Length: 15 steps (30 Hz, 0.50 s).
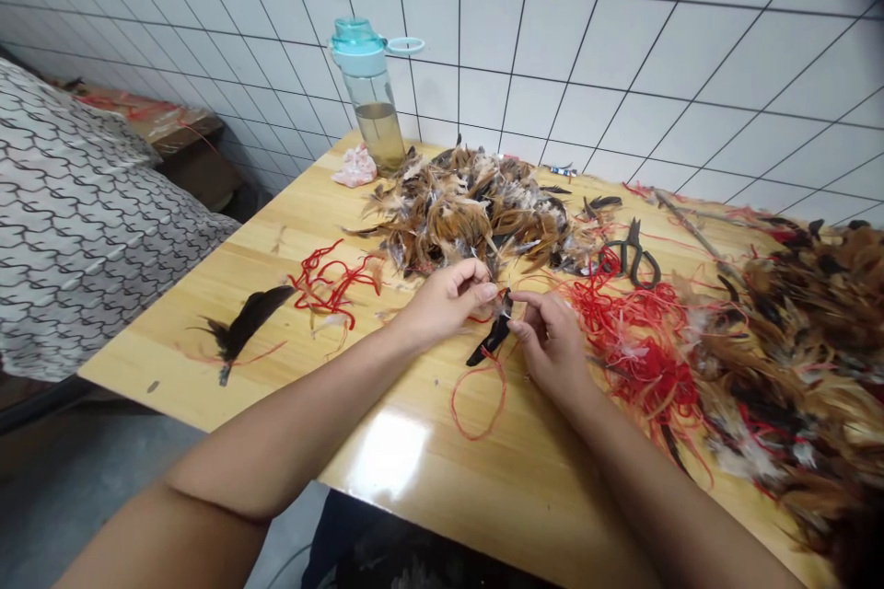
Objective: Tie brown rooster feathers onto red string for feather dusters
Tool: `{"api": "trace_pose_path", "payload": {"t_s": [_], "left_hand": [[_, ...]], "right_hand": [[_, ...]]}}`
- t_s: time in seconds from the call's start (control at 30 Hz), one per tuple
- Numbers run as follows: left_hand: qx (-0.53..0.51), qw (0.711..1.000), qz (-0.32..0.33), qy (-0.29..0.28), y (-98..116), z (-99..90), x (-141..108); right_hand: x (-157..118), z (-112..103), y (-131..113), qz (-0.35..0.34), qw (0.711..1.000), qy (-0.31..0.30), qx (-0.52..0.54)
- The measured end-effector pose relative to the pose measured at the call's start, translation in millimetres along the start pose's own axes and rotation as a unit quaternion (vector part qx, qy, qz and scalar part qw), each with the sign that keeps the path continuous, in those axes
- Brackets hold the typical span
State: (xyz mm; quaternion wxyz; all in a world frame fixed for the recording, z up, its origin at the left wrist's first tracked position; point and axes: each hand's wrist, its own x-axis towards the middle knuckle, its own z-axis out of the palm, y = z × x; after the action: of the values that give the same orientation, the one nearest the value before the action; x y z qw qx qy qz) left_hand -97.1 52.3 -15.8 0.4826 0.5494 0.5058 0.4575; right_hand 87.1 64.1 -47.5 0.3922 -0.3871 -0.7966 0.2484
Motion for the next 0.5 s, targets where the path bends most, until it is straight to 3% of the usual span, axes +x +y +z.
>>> {"api": "trace_pose_path", "payload": {"t_s": [0.17,0.27,0.4,0.5], "left_hand": [[0.125,0.990,0.065,-0.030,1.6,4.0,-3.1],[0.165,0.981,0.097,-0.035,3.6,8.6,-6.3],[0.080,0.992,0.086,-0.041,4.1,12.5,-9.1],[-0.011,0.998,0.054,-0.007,2.7,9.9,-6.2]], "right_hand": [[-7.1,4.6,-2.7,-0.035,0.993,-0.079,-0.076],[-9.4,8.2,0.0,-0.049,0.992,-0.080,-0.082],[-5.7,7.9,0.4,-0.007,0.998,-0.066,0.011],[-3.0,5.6,-5.2,0.044,0.990,-0.088,0.100]]}}
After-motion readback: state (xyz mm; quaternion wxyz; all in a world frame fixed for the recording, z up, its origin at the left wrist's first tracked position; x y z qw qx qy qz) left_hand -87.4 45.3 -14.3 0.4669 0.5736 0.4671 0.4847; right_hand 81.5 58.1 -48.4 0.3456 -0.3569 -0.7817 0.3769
